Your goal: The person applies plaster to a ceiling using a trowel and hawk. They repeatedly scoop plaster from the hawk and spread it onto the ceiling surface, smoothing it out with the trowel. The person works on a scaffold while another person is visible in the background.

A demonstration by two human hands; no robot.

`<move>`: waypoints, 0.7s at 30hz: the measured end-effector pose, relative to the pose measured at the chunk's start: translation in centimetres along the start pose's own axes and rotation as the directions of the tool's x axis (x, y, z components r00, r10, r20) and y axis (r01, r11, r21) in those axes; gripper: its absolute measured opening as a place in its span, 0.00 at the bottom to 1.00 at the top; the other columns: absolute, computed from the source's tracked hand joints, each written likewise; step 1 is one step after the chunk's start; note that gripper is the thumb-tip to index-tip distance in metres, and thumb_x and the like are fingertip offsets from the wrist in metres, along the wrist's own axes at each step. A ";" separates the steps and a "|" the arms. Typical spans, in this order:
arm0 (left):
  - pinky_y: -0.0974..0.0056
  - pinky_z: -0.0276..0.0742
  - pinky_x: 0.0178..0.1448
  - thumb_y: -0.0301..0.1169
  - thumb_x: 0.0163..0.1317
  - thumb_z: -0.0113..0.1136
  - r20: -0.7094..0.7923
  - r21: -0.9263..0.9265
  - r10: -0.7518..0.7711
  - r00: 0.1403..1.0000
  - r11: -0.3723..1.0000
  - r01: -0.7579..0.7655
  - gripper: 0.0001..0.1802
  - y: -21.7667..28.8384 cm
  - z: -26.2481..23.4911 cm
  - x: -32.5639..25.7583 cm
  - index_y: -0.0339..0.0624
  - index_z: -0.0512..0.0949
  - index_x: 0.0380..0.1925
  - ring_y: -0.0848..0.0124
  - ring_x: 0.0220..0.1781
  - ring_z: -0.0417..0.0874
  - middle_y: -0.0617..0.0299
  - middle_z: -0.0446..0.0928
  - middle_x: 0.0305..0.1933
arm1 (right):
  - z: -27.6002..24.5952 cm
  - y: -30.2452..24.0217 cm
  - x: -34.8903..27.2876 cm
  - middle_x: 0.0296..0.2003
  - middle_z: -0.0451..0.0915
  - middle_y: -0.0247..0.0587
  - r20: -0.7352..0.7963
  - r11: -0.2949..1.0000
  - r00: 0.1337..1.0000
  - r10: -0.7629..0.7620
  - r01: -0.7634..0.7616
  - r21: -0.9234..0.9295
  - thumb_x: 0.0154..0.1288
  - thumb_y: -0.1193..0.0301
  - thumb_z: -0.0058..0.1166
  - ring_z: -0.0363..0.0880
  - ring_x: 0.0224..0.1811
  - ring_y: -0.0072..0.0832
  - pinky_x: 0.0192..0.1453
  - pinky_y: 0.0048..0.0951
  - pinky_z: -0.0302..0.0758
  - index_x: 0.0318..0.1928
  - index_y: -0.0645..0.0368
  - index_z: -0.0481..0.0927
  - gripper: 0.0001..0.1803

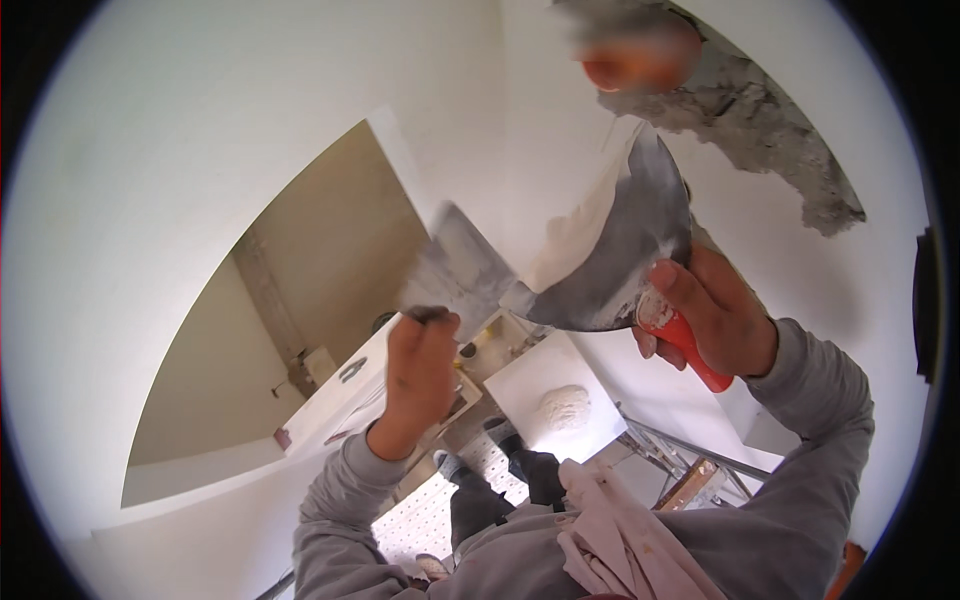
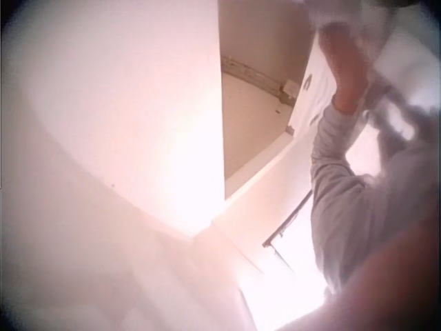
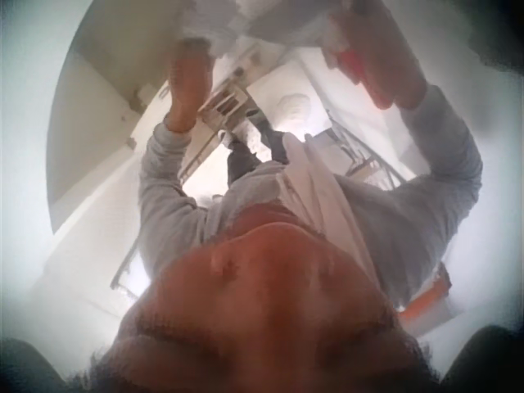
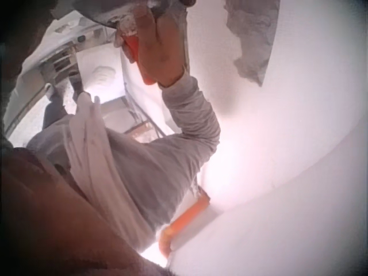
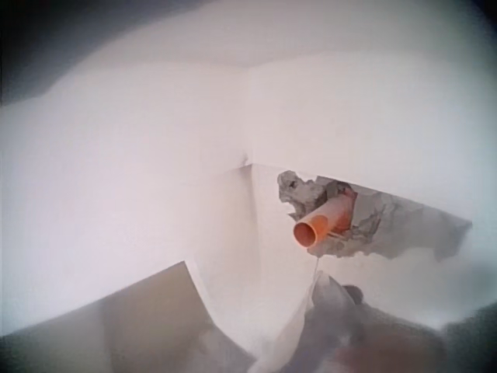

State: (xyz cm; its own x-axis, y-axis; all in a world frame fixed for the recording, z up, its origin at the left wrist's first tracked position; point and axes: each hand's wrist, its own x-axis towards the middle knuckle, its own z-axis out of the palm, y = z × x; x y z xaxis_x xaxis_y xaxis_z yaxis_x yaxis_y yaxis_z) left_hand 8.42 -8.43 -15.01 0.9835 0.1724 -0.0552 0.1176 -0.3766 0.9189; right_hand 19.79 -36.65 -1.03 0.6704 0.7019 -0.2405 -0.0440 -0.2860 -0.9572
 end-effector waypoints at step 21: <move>0.54 0.84 0.57 0.34 0.71 0.54 0.182 -0.963 -0.437 0.881 0.102 0.250 0.18 5.4 0.6 -3.9 0.32 0.74 0.55 0.59 0.48 0.87 0.54 0.82 0.49 | 1.2 2.8 0.8 0.37 0.73 0.38 0.293 0.456 0.794 -0.533 0.561 -0.691 0.56 0.85 0.62 0.76 0.30 0.29 0.34 0.29 0.80 0.71 0.27 0.76 0.45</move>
State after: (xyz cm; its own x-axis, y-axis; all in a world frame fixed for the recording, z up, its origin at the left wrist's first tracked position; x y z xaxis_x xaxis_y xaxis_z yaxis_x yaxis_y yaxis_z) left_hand 5.32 -11.68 -10.06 0.8399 0.1506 -0.5215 0.1255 0.8808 0.4565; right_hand 19.32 -36.07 -4.09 0.3388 0.9006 0.2724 0.8680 -0.1874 -0.4598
